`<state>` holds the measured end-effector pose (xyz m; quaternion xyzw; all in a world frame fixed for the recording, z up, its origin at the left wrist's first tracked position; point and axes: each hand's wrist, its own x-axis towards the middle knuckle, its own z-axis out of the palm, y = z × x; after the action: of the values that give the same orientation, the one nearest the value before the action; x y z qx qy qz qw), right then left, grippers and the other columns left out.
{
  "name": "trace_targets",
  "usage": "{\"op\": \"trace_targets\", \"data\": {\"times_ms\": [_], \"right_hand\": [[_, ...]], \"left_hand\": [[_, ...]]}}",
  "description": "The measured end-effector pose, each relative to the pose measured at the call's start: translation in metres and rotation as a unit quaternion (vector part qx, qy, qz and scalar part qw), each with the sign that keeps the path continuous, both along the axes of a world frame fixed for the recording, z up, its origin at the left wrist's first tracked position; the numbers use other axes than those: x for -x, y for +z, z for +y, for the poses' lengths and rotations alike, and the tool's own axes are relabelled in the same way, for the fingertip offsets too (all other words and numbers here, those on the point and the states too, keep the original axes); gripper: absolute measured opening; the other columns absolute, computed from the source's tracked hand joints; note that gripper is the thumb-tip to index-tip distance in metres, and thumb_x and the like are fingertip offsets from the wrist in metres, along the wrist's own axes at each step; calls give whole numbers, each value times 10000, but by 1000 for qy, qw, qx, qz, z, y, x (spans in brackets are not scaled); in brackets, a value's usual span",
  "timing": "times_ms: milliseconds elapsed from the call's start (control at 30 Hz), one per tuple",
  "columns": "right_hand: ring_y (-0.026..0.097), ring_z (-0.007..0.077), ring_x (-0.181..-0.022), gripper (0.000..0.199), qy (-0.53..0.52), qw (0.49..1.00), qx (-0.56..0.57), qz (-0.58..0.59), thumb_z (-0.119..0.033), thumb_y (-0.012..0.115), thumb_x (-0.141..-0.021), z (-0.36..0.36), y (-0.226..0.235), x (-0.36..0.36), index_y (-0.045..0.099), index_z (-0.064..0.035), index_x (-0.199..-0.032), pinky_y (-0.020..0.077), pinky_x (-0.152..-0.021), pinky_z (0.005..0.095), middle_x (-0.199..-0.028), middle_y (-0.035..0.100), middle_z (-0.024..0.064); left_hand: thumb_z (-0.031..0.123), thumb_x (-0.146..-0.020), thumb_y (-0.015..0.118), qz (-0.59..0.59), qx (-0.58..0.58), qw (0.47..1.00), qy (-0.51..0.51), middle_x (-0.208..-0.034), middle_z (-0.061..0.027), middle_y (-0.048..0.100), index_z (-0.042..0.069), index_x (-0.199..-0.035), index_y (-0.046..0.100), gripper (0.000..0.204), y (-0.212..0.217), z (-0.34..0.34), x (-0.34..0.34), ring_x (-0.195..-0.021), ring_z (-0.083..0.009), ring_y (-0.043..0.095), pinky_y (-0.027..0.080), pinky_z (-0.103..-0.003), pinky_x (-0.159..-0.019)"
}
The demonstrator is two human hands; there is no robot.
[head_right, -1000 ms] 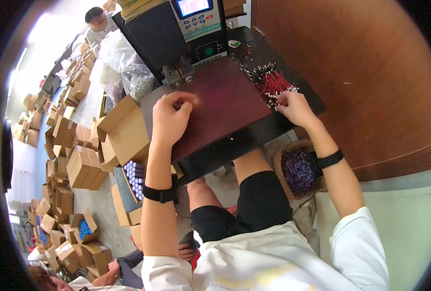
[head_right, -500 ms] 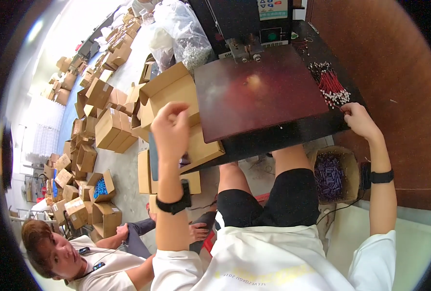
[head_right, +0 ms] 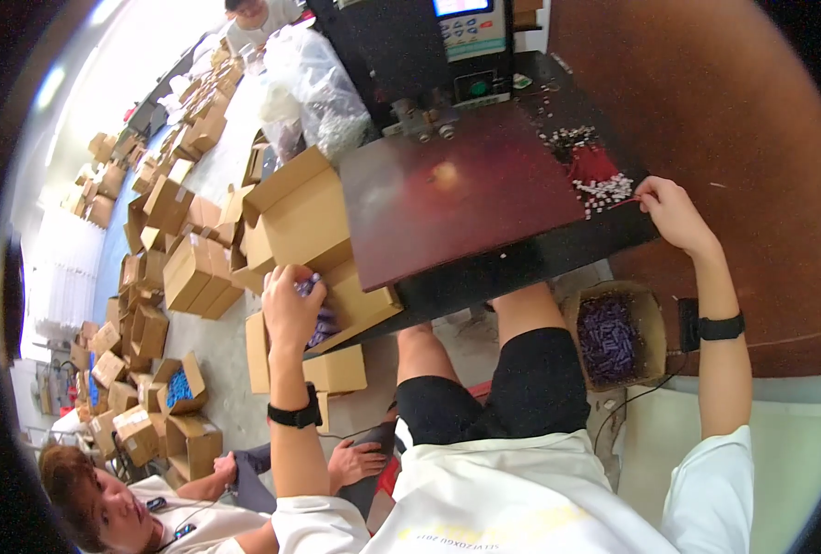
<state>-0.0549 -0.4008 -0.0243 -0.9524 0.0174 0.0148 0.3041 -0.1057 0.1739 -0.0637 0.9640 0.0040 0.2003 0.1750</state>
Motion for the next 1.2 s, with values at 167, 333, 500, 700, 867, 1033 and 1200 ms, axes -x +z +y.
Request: {"op": "trace_targets", "data": {"times_ms": [167, 333, 500, 700, 867, 1033, 1200], "right_hand": [[560, 67, -945, 190, 1, 987, -150, -53, -189, 585, -1029, 26, 38, 0, 640, -8, -1011, 458, -831, 262, -955, 635, -15], [564, 46, -887, 180, 68, 937, -323, -112, -192, 623, -1034, 75, 51, -11, 674, -22, -1066, 458, -810, 226, -940, 634, -51], [513, 37, -862, 188, 84, 920, -363, -120, -243, 598, -1045, 151, 35, -28, 647, -62, -1058, 417, -763, 213, -926, 567, -61], [513, 65, -945, 185, 110, 906, -392, -117, -213, 574, -1058, 168, 22, -45, 629, -36, -1065, 418, -871, 229, -961, 573, -35], [511, 62, -950, 169, 115, 910, -374, -138, -196, 577, -1058, 170, 17, -54, 621, -34, -1080, 419, -866, 229, -977, 581, -32], [524, 80, -962, 163, 107, 920, -348, -146, -186, 588, -1048, 176, 21, -50, 623, -29, -1066, 425, -875, 242, -983, 594, -18], [536, 98, -963, 159, 118, 931, -304, -166, -171, 590, -1042, 178, 18, -52, 622, -16, -1057, 433, -887, 255, -987, 606, 1]], "left_hand": [[79, -871, 715, 16, 271, 962, 33, -905, -99, 711, -25, -952, 658, 144, 33, -17, -5, -802, -157, 674, 535, -283, -748], [78, -826, 756, -49, 386, 915, -112, -878, -99, 737, -17, -984, 664, 206, 71, -92, -37, -750, -121, 674, 537, -273, -707], [58, -844, 757, -43, 358, 916, -179, -920, -72, 748, 6, -1027, 691, 201, 60, -138, -66, -840, -107, 695, 521, -246, -718], [156, -804, 793, -30, 262, 953, -151, -881, -110, 755, -32, -973, 718, 264, 55, -142, -74, -850, -166, 721, 552, -301, -795], [166, -781, 795, 25, 279, 944, -173, -881, -151, 760, -47, -954, 726, 282, 67, -161, -90, -841, -202, 737, 562, -325, -791], [152, -756, 801, 26, 309, 935, -175, -852, -164, 764, -81, -924, 726, 297, 57, -168, -106, -781, -187, 736, 563, -314, -765], [191, -746, 797, 5, 316, 933, -170, -849, -185, 750, -65, -899, 728, 306, 49, -168, -110, -797, -260, 731, 559, -360, -763]]}}
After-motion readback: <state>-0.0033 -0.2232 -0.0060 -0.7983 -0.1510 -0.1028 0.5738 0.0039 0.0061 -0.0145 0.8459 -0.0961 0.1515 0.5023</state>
